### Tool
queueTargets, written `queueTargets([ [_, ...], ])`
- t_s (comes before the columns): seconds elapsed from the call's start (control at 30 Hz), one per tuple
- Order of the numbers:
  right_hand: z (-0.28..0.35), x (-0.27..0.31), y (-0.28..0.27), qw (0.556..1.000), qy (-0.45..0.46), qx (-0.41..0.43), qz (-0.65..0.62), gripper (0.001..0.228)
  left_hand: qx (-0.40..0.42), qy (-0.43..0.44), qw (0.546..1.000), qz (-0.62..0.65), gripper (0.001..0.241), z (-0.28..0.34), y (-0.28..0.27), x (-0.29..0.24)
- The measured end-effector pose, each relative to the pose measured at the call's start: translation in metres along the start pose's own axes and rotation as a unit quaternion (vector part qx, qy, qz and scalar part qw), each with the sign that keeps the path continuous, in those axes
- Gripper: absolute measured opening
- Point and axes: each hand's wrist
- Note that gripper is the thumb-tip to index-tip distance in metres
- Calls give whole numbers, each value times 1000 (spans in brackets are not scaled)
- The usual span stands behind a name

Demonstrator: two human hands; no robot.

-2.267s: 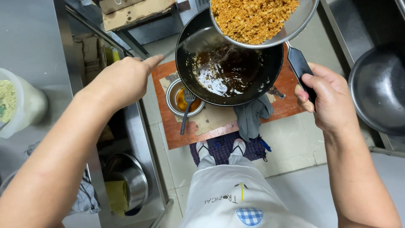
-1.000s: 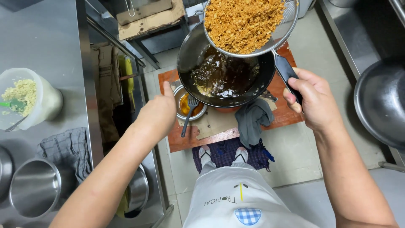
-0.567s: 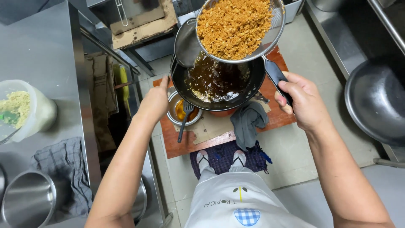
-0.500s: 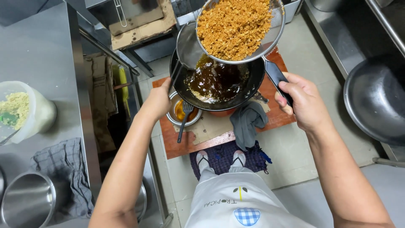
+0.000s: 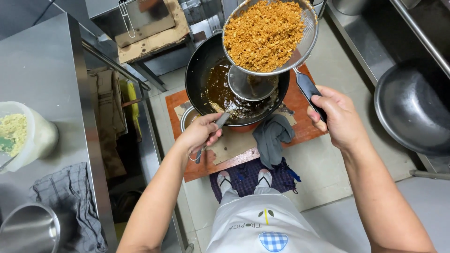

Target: Frying minced garlic in a pan and then scooping the fried bits out using a mesh strainer.

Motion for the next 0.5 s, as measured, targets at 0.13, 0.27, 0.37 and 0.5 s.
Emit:
queueTargets([
  [0.13,1,3,6,1000,2,-2,8,38,2,16,1000,21,58,9,-1,-6],
  [0.27,3,18,15,999,48,-1,23,30,-1,-6,988,-152,60,30,-1,-50],
  [0.37,4,27,21,995,95,0,35,26,-52,-70,938,-335,66,51,3,-93],
  [0.5,4,24,21,996,90,5,24,26,-115,-91,814,-562,79,60,-17,-124],
])
Point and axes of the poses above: each hand's wrist, its own z-axis away from the middle knuckle, its own y-axis out of the palm, x = y × z, and after that the axes turned 9 degrees about x, right-handed
